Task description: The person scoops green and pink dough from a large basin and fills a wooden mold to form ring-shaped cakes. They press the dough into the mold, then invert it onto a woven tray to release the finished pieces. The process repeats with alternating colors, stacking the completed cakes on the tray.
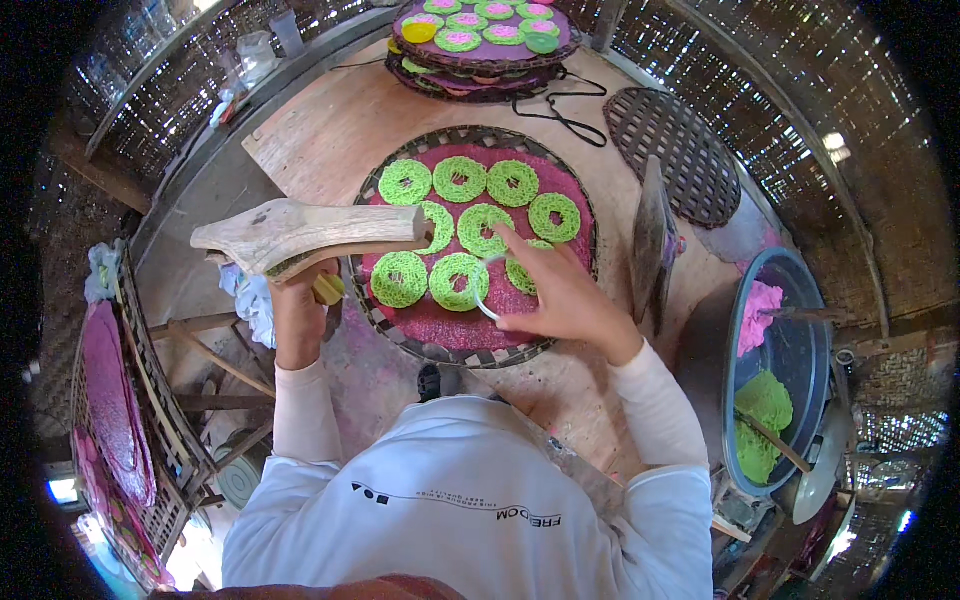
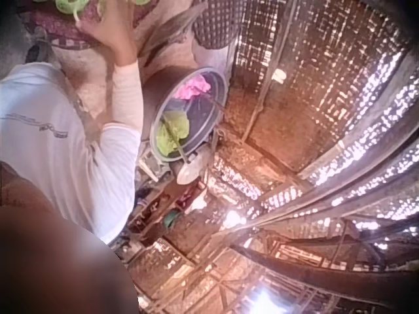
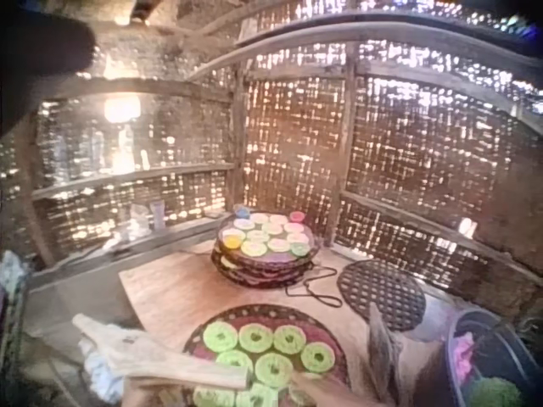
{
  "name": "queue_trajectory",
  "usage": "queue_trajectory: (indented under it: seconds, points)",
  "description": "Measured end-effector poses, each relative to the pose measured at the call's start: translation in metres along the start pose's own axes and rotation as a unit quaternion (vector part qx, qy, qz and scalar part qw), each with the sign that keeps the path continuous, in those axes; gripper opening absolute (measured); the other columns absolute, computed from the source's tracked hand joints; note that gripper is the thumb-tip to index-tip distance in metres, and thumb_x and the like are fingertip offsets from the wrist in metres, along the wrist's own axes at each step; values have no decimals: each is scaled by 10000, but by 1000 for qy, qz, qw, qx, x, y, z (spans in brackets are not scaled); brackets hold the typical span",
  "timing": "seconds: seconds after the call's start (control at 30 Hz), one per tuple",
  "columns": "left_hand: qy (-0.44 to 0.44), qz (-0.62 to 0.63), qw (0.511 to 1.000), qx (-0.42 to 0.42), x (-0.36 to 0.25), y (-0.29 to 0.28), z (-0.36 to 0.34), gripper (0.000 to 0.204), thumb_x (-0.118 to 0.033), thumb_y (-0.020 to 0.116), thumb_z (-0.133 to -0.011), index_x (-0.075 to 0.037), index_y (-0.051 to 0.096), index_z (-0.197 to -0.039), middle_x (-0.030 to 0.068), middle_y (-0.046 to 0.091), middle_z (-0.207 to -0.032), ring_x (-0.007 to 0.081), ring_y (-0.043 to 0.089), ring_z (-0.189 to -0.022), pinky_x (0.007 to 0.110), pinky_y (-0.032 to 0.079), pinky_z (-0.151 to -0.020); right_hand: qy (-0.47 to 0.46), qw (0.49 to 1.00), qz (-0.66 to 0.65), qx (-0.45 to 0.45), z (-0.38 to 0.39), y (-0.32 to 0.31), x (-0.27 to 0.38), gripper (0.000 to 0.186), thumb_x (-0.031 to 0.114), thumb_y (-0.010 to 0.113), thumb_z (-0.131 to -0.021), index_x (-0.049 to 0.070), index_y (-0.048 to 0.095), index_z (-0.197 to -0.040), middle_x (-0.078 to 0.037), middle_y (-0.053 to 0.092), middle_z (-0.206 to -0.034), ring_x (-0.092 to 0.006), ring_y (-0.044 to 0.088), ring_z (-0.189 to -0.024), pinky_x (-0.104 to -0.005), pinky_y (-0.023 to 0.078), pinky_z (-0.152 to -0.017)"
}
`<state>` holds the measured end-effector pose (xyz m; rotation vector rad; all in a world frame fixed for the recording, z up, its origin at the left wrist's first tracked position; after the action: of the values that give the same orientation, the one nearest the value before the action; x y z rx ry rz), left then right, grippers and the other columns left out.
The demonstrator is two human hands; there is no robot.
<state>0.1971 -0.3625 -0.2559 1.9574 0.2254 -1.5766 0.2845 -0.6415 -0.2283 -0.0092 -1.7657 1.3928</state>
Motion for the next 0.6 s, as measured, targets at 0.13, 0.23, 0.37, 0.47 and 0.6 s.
queue_trajectory:
  seconds: [0.13,0.23,0.37,0.47,0.6]
  points:
    - [0,-1,1000,14,-1,9,-2,225,37,629,-679,-14,572,-891,37,593,-772,124,548,-656,247,438,-580,92,986,128,-55,40,30,7,959,268,745,-597,65,204,-1362,-187,482,-1181,-335,473,-1057,-443,318,-905]
    - [7,-20,999,29,2,18,-4,163,-20,623,-706,-22,562,-857,29,568,-745,121,522,-634,244,407,-557,108,984,97,-105,45,52,6,929,277,742,-607,70,229,-1353,-187,485,-1152,-330,467,-1055,-443,321,-894]
    - [-13,10,999,47,4,26,-5,232,42,637,-668,-9,572,-885,35,590,-775,114,542,-642,244,431,-565,132,973,117,-152,43,72,4,926,317,748,-599,87,251,-1346,-187,489,-1063,-336,471,-988,-435,325,-881]
    - [-1,10,999,45,4,34,-4,238,42,642,-666,-6,571,-888,38,596,-774,117,550,-637,244,440,-570,148,965,148,-155,41,77,5,912,332,741,-610,46,258,-1330,-189,486,-1058,-339,469,-985,-430,337,-879]
    - [14,-19,999,38,10,36,-2,294,19,651,-679,-9,556,-955,67,597,-871,141,572,-767,260,461,-669,146,954,195,-177,39,80,6,887,386,721,-631,20,281,-1309,-186,484,-1039,-339,472,-959,-427,346,-868]
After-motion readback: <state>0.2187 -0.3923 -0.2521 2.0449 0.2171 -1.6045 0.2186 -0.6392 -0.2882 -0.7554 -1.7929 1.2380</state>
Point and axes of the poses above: each hand's wrist, its own z-axis away from the middle knuckle, its own y-axis out of the palm, x = y × z, the point moved 1 cm from there along -z, towards the middle knuckle
